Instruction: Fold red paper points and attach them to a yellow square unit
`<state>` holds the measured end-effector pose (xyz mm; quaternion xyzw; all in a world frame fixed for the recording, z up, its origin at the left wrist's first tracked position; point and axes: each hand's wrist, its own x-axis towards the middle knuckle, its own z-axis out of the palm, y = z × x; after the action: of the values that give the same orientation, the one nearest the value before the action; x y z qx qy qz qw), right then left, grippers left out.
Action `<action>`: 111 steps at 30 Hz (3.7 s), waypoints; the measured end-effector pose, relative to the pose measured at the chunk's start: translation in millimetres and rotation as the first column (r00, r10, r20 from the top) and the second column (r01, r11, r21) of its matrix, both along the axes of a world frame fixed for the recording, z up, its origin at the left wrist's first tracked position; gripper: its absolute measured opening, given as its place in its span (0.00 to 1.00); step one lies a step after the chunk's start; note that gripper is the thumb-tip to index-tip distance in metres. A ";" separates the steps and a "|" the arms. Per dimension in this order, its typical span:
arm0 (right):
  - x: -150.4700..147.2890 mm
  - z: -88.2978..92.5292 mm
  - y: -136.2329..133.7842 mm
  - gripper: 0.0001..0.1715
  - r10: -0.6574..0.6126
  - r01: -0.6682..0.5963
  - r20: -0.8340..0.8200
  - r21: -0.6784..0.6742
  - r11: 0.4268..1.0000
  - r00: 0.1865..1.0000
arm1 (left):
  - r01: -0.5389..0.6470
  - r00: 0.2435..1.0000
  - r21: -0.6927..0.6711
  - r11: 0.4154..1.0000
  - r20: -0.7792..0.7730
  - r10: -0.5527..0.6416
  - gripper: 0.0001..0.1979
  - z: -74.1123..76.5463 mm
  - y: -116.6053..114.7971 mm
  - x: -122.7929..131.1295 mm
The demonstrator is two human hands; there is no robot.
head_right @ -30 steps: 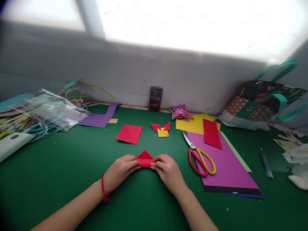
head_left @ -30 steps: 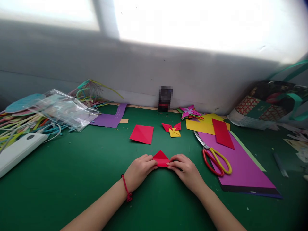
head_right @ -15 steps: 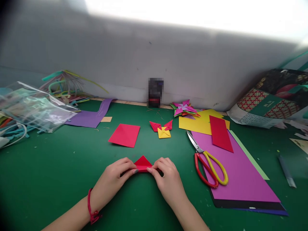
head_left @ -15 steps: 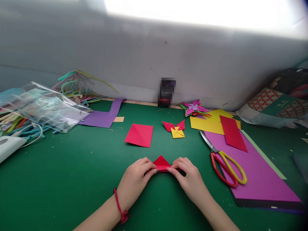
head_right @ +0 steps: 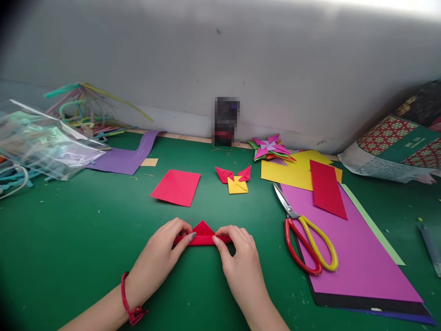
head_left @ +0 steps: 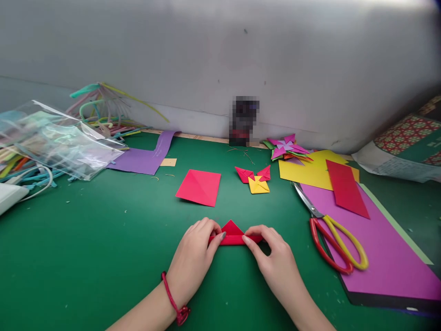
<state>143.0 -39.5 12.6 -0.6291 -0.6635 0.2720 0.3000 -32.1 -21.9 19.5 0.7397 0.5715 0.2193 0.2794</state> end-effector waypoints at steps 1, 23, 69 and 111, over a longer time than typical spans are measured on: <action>-0.3 0.7 -0.4 0.06 0.001 -0.001 0.002 -0.005 1.000 1.000 | 0.004 1.000 0.001 1.000 -0.011 -0.004 0.10 0.5 -0.3 0.6; -6.8 -3.3 -4.1 0.09 -0.023 0.021 0.096 0.021 1.000 0.995 | 0.059 0.990 -0.005 0.998 -0.124 -0.060 0.11 5.3 -5.7 4.7; -10.5 -3.3 -7.1 0.08 -0.038 0.023 0.159 0.098 0.995 0.986 | 0.368 0.873 0.275 0.889 -0.432 -0.228 0.10 2.2 -12.4 -2.2; -8.1 -8.8 -5.5 0.08 -0.067 0.047 0.189 0.107 0.993 0.980 | 0.343 0.761 0.388 0.856 -0.649 -0.010 0.31 -13.8 -56.7 22.8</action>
<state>134.9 -45.0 3.8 -0.6550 -0.6841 0.1671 0.2740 -9.4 -78.6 5.7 0.8674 0.4824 0.0686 -0.1010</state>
